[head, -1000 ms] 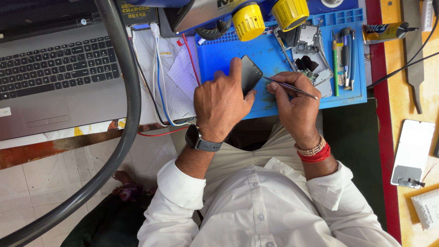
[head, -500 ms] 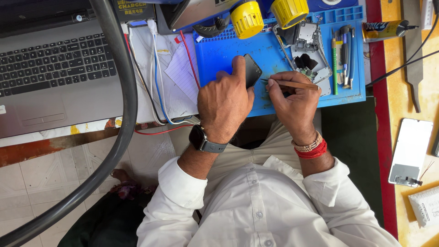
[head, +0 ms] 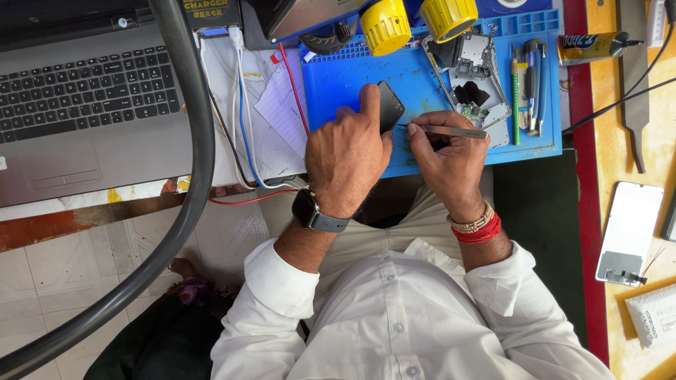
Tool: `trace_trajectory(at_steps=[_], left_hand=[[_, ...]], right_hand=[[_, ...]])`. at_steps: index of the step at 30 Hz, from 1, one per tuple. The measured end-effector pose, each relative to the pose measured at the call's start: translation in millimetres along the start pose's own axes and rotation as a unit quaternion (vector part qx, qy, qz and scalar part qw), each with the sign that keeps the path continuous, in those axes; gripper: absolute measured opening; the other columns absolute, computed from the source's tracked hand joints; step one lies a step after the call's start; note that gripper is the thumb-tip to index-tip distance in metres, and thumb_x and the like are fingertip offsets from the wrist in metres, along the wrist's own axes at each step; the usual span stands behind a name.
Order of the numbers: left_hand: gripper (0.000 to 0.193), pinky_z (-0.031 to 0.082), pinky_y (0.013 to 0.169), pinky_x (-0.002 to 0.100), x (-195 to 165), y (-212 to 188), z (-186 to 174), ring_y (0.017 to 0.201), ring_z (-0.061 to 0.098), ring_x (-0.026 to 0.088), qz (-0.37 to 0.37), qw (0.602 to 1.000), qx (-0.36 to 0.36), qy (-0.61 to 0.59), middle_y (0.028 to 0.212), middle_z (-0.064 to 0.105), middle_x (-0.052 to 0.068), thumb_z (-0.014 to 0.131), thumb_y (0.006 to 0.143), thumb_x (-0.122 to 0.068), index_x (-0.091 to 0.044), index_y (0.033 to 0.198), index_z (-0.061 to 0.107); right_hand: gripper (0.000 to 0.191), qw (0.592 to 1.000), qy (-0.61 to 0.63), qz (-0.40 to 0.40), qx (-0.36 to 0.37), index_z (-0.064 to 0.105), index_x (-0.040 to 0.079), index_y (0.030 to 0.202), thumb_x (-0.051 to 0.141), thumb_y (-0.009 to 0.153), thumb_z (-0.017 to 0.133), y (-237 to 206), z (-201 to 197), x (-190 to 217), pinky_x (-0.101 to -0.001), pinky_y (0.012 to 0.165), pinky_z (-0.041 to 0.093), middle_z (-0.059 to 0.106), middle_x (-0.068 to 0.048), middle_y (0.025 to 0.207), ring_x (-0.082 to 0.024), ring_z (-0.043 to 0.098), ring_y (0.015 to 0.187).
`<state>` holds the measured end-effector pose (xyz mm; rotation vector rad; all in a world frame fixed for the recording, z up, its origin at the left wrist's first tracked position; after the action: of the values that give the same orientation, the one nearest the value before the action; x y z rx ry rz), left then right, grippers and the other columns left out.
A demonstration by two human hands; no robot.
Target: The person sits at a repair bench holding a smartphone and uses a thin metal pry tool to work along the edge of the phone's back cover, repeatedly scraping and prying around the perimeter while rotating the phone. A disassembled phone chassis, screwdrivers and other repair tools lie on the blue work mat beside them.
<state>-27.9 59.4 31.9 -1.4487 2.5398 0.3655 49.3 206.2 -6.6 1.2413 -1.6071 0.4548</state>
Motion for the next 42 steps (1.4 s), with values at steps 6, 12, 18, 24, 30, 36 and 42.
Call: trace_trajectory(at_steps=[6, 12, 18, 24, 30, 36, 42], left_hand=[[0.066, 0.055, 0.041, 0.042, 0.4, 0.7, 1.2, 0.054, 0.071, 0.033, 0.003, 1.0, 0.005, -0.011, 0.069, 0.067, 0.017, 0.084, 0.08, -0.041, -0.005, 0.122, 0.049], [0.066, 0.055, 0.042, 0.043, 0.8, 0.2, 1.8, 0.056, 0.071, 0.034, -0.001, 1.0, 0.012, -0.016, 0.07, 0.067, 0.017, 0.084, 0.081, -0.041, -0.005, 0.123, 0.049], [0.069, 0.056, 0.043, 0.043, 1.8, 1.3, 1.1, 0.057, 0.072, 0.034, 0.003, 1.0, 0.013, -0.028, 0.069, 0.067, 0.017, 0.084, 0.079, -0.04, -0.005, 0.125, 0.048], [0.067, 0.056, 0.048, 0.047, 6.6, 2.4, 4.8, 0.062, 0.072, 0.037, -0.009, 0.998, 0.039, -0.04, 0.071, 0.069, 0.017, 0.084, 0.081, -0.042, -0.005, 0.124, 0.048], [0.073, 0.054, 0.054, 0.054, 21.4, 5.5, 11.8, 0.068, 0.07, 0.043, -0.039, 0.99, 0.075, -0.115, 0.074, 0.07, 0.02, 0.086, 0.078, -0.042, -0.003, 0.125, 0.046], [0.074, 0.054, 0.061, 0.054, 27.5, -4.7, 1.0, 0.079, 0.071, 0.044, -0.063, 0.974, 0.013, -0.216, 0.085, 0.072, 0.02, 0.089, 0.076, -0.038, -0.005, 0.125, 0.045], [0.076, 0.053, 0.06, 0.053, 13.4, -18.9, -17.3, 0.08, 0.07, 0.043, -0.058, 0.976, -0.049, -0.202, 0.092, 0.071, 0.02, 0.089, 0.075, -0.033, -0.005, 0.13, 0.043]], right_hand=[[0.008, 1.0, -0.024, -0.002, 0.001, 0.074, -0.001, 0.097, 0.002, 0.092, 0.079, -0.6, -1.1, 1.7, -0.0238, 0.065, 0.056, 0.077, -0.01, 0.091, -0.013, 0.074, 0.079], [0.008, 0.999, -0.026, -0.04, 0.012, 0.073, -0.001, 0.097, 0.0, 0.092, 0.079, -0.9, -0.1, 8.2, -0.0263, 0.071, 0.057, 0.076, -0.01, 0.093, -0.015, 0.073, 0.082], [0.007, 0.996, -0.035, -0.085, 0.006, 0.073, -0.001, 0.098, -0.001, 0.093, 0.079, -2.4, 1.1, 13.5, -0.0285, 0.077, 0.059, 0.076, -0.012, 0.096, -0.018, 0.074, 0.086], [0.008, 0.996, -0.019, -0.089, -0.01, 0.072, -0.001, 0.098, -0.002, 0.093, 0.078, -2.6, -2.3, 12.8, -0.0285, 0.079, 0.058, 0.076, -0.011, 0.097, -0.019, 0.075, 0.087], [0.007, 1.0, 0.006, -0.016, -0.001, 0.069, -0.001, 0.098, 0.003, 0.1, 0.074, -4.3, -3.6, 7.8, -0.0252, 0.072, 0.057, 0.074, -0.011, 0.087, -0.014, 0.073, 0.08], [0.017, 0.994, 0.104, -0.003, -0.037, 0.066, -0.005, 0.118, 0.005, 0.11, 0.054, -8.9, -6.8, 20.4, -0.0222, 0.075, 0.054, 0.072, -0.007, 0.096, -0.008, 0.067, 0.081], [0.016, 0.961, 0.203, 0.189, -0.004, 0.073, -0.006, 0.109, 0.005, 0.098, 0.071, -5.1, 7.2, 5.2, -0.0212, 0.056, 0.039, 0.075, -0.007, 0.087, -0.005, 0.052, 0.065]])
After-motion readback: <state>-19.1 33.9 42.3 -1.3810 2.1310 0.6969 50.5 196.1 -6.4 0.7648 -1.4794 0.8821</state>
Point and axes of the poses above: each hand's wrist, its own y-axis towards the middle knuckle, its own z-axis out of the palm, x = y × z, the point moved 6 cm from there along y, towards the middle knuckle
